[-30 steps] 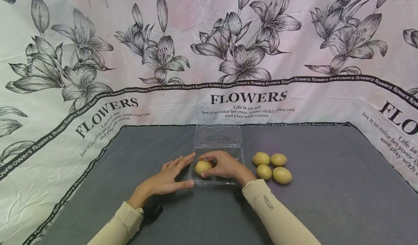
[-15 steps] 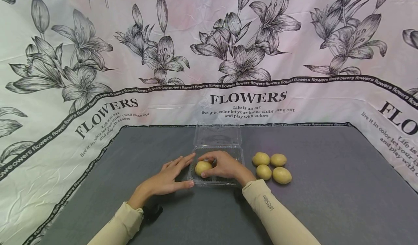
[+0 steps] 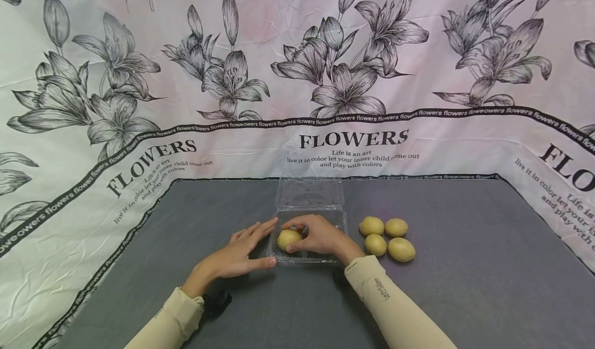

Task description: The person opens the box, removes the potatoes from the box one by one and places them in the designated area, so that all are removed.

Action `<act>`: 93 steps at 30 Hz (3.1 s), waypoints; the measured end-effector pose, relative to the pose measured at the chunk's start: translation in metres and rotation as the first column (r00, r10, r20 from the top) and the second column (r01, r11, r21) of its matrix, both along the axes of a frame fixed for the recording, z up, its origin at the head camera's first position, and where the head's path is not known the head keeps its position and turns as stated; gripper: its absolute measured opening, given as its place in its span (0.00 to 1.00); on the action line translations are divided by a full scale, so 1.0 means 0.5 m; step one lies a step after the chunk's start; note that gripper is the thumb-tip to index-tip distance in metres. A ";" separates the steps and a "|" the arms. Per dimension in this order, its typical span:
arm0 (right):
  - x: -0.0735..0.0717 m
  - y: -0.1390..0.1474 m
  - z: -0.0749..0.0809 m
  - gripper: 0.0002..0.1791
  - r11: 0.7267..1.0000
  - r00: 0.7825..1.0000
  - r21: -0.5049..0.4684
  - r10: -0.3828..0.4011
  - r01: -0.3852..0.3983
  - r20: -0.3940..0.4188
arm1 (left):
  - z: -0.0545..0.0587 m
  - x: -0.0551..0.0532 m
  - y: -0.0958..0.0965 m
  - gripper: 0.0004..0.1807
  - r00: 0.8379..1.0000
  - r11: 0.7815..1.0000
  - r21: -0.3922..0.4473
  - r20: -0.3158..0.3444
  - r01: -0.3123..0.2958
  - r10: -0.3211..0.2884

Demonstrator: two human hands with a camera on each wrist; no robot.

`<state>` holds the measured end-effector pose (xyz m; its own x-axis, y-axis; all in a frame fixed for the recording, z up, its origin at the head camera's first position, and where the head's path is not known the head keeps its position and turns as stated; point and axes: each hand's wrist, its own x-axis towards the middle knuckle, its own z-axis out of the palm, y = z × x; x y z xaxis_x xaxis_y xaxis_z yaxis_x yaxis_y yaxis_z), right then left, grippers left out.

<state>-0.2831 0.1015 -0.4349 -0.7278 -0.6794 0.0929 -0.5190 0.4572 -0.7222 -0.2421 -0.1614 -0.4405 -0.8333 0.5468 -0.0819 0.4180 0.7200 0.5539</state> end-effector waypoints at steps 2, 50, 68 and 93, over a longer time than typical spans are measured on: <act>0.001 0.000 0.001 0.28 1.000 1.000 -0.001 0.000 0.000 0.001 | 0.000 0.000 0.000 0.52 1.000 1.000 -0.002 0.000 0.000 0.000; 0.012 0.000 0.025 0.28 0.998 1.000 -0.069 0.011 -0.011 -0.005 | 0.001 0.001 0.000 0.52 1.000 1.000 -0.005 0.002 -0.011 0.011; 0.020 0.022 0.030 0.30 0.994 1.000 -0.110 -0.005 0.002 -0.030 | -0.001 0.002 0.002 0.52 1.000 1.000 -0.013 -0.006 -0.016 0.016; 0.034 0.072 0.059 0.31 0.985 0.992 -0.140 -0.109 0.100 -0.059 | 0.006 0.006 0.003 0.51 1.000 1.000 0.004 0.009 -0.017 0.017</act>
<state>-0.2661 0.1373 -0.4056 -0.7836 -0.5774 0.2295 -0.5219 0.4112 -0.7473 -0.2389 -0.1601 -0.4376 -0.8416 0.5331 -0.0874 0.4009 0.7248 0.5603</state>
